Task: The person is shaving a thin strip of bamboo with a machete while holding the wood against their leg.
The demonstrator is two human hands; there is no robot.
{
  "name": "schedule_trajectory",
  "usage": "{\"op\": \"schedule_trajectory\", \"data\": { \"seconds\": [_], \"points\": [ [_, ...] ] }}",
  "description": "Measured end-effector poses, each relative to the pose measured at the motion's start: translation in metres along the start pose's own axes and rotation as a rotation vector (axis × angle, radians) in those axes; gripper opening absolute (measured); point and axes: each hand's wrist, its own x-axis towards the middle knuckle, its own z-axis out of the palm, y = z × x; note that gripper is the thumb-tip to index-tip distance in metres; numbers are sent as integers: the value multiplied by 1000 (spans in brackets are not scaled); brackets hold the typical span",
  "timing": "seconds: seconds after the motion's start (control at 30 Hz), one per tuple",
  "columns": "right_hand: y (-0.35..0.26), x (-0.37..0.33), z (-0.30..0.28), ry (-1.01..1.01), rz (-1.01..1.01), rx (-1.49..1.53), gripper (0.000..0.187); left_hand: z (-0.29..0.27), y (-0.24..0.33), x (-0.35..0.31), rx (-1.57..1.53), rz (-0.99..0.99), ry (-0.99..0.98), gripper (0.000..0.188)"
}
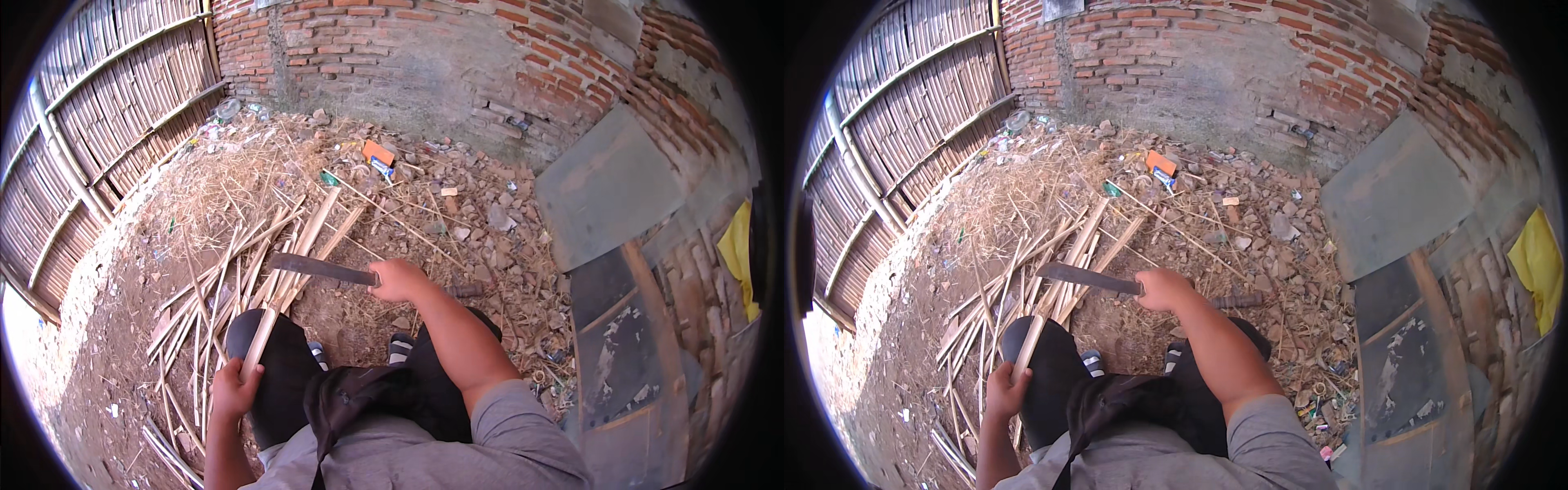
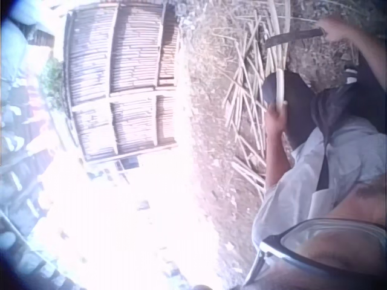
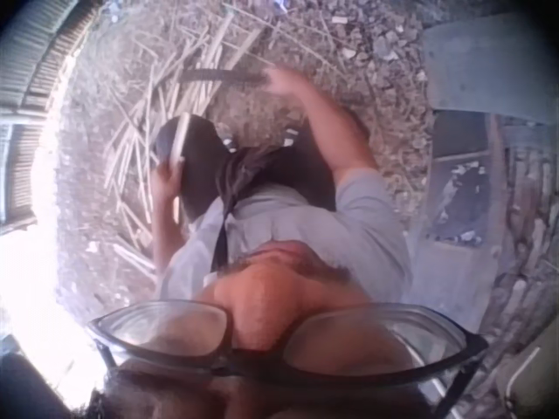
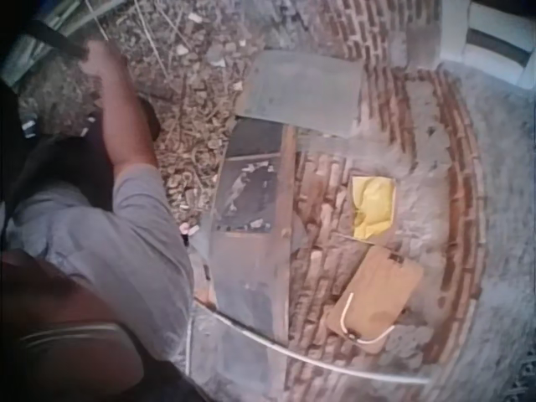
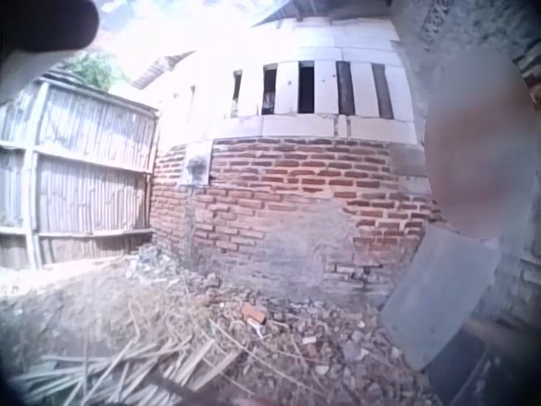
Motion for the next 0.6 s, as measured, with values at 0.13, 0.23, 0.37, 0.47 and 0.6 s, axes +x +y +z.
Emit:
{"op": "schedule_trajectory", "data": {
  "seconds": [0.13, 0.23, 0.37, 0.47, 0.6],
  "points": [
    [29, 9, 1, -10, 277, 306, 41, 1, 0, 1, -14, -6, -9, 44],
    [36, 7, 8, 102, 154, 91, 38, -1, 4, 2, -12, 4, -19, 44],
    [8, 0, 7, -7, 109, 151, 34, 0, 1, 3, -16, 1, -21, 44],
    [-3, 1, 7, -116, -60, 20, 36, -1, -1, 2, -12, 0, -23, 43],
    [7, 2, 3, -54, 3, 30, 32, 0, 4, 1, -41, -21, -17, 43]
  ]
}}
